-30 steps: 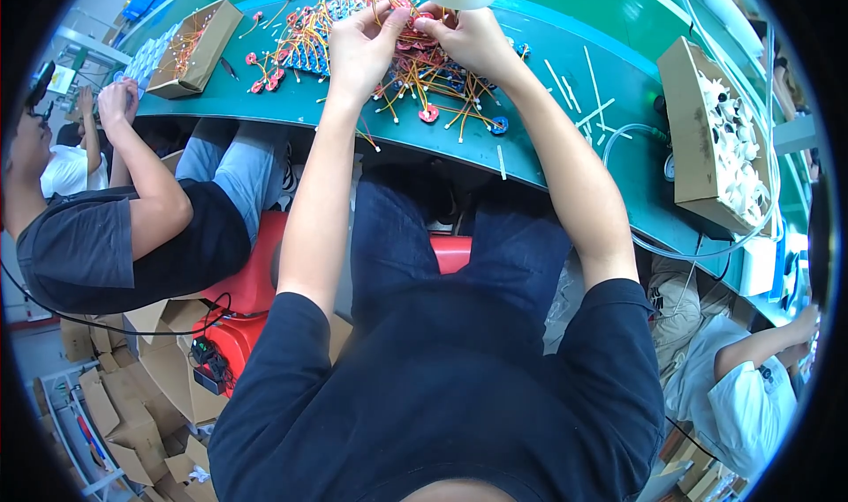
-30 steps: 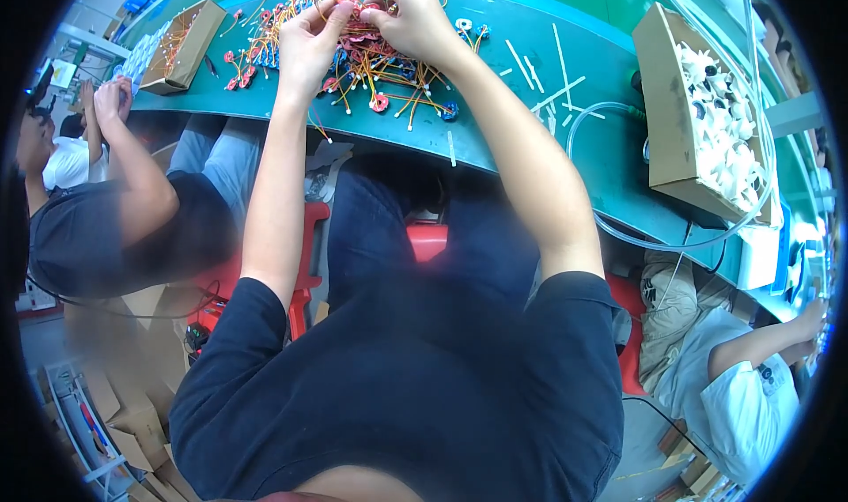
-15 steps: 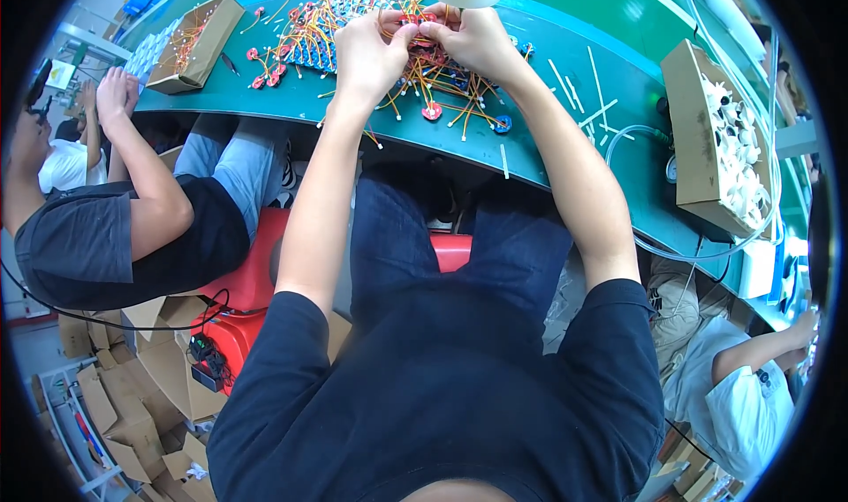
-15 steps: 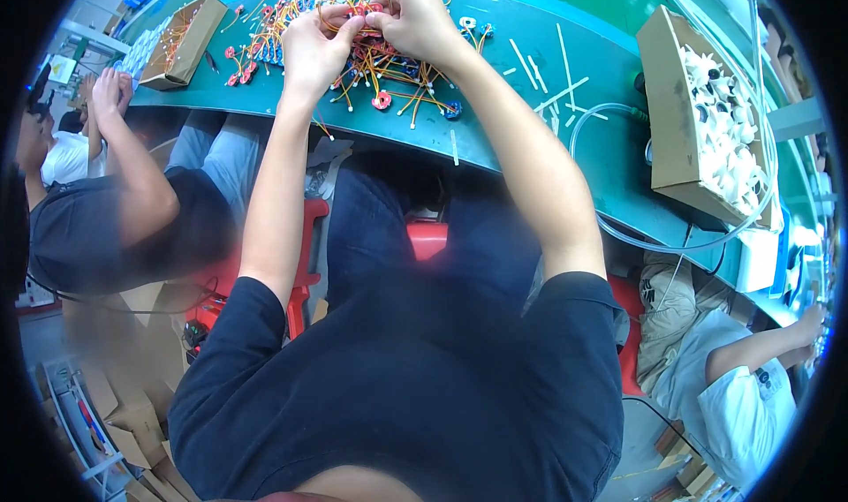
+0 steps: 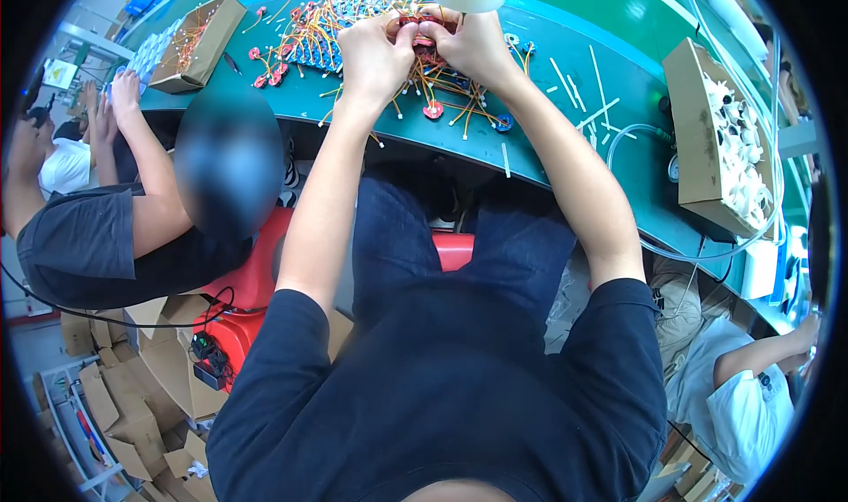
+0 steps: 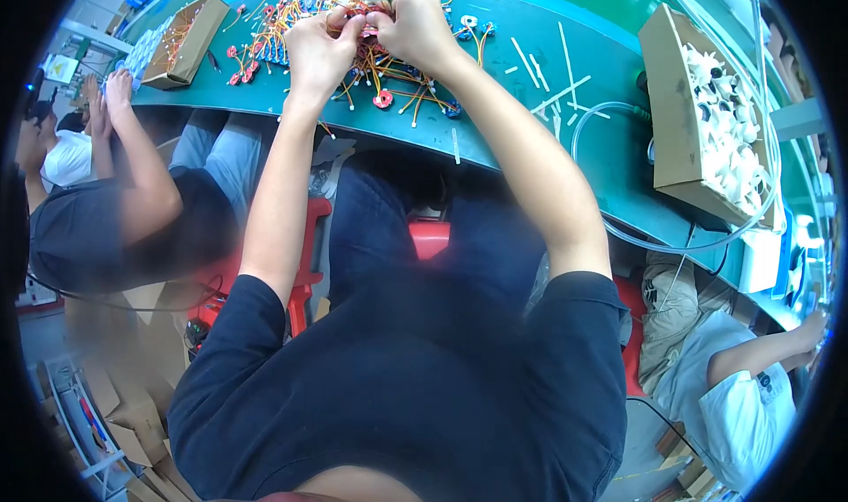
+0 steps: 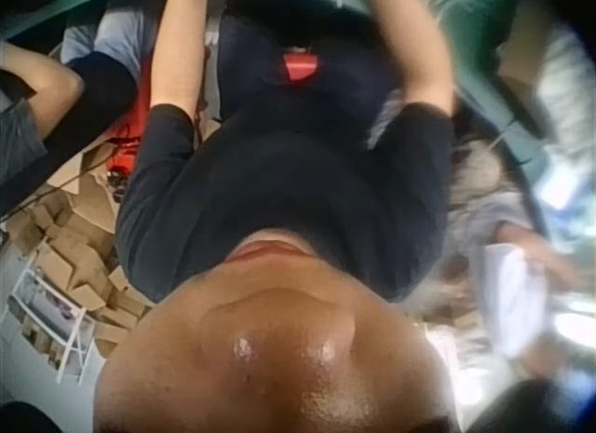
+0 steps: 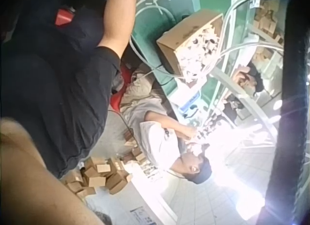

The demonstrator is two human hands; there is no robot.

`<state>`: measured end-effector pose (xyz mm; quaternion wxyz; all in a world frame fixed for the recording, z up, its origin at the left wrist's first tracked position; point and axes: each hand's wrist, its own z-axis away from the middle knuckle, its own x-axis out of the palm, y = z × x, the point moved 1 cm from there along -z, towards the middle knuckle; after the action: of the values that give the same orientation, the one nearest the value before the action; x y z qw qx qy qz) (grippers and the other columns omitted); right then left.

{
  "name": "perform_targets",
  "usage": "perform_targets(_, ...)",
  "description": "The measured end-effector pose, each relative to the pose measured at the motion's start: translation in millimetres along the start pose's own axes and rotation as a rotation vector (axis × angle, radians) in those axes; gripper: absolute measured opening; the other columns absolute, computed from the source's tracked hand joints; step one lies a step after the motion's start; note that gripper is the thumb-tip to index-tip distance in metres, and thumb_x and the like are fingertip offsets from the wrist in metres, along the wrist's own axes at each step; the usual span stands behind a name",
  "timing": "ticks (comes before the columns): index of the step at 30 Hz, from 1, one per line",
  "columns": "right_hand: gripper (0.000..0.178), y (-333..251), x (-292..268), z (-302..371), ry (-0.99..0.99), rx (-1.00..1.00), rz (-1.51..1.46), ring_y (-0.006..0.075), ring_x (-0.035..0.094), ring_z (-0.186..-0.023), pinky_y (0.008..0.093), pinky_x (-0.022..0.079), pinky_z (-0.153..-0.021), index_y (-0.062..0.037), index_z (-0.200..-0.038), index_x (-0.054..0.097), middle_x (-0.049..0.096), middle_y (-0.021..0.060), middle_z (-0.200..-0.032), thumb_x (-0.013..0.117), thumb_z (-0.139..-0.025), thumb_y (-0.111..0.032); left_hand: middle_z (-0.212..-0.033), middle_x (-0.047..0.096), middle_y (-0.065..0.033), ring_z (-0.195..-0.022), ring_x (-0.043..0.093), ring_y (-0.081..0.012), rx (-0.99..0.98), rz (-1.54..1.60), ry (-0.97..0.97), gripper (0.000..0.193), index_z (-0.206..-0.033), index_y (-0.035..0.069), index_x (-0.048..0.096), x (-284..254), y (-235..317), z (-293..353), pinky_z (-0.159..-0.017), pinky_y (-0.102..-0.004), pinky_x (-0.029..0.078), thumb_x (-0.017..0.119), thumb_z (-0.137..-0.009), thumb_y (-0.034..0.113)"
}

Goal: The person inserts colored wires into circuit boards by hand, taking the wires from a plastic container and a cardboard box.

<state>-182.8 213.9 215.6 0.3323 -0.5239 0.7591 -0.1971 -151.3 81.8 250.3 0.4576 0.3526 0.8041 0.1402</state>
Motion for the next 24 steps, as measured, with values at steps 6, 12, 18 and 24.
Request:
perform_targets(6, 0.019, -13, -10, -4, -0.187, 0.228, 0.016, 0.0113, 0.059, -0.066, 0.0226, 0.048, -0.058, 0.0090, -0.090, 0.057, 0.063, 0.0092, -0.077, 0.060, -0.077, -0.005, -0.066, 0.063, -0.0140, -0.060, 0.062, -0.0146, -0.014, 0.170, 0.114, 0.021, -0.082, 0.000, 0.065, 6, -13, -1, -0.059, -0.0245, 0.048, 0.064, -0.073, 0.018)
perform_targets(12, 0.020, -18, -9, -1, -0.110, 0.127, 0.131, 0.0097, 0.059, -0.061, 0.0234, 0.047, -0.056, 0.0072, -0.086, 0.061, 0.063, 0.0106, -0.069, 0.062, -0.076, -0.010, -0.066, 0.063, -0.0116, -0.059, 0.062, -0.0151, 0.064, -0.006, 0.079, 0.021, -0.082, 0.001, 0.065, 3, -4, -1, -0.057, -0.0250, 0.047, 0.063, -0.074, 0.020)
perform_targets(18, 0.013, -31, -7, -1, -0.059, 0.140, 0.188, 0.0245, 0.059, -0.050, 0.0309, 0.045, -0.049, 0.0020, -0.071, 0.063, 0.056, 0.0193, -0.057, 0.061, -0.070, -0.010, -0.065, 0.063, -0.0109, -0.059, 0.062, -0.0161, 0.092, -0.035, 0.109, 0.022, -0.082, 0.001, 0.065, 7, -7, 0, -0.056, -0.0250, 0.047, 0.062, -0.075, 0.022)
perform_targets(24, 0.012, -20, -10, -1, 0.049, 0.070, 0.067, 0.0258, 0.059, -0.050, 0.0317, 0.045, -0.049, 0.0028, -0.067, 0.062, 0.056, 0.0189, -0.056, 0.062, -0.068, -0.010, -0.069, 0.064, -0.0103, -0.061, 0.062, -0.0131, -0.032, 0.172, 0.093, 0.020, -0.085, 0.000, 0.065, 8, -8, 0, -0.058, -0.0233, 0.048, 0.063, -0.075, 0.016)
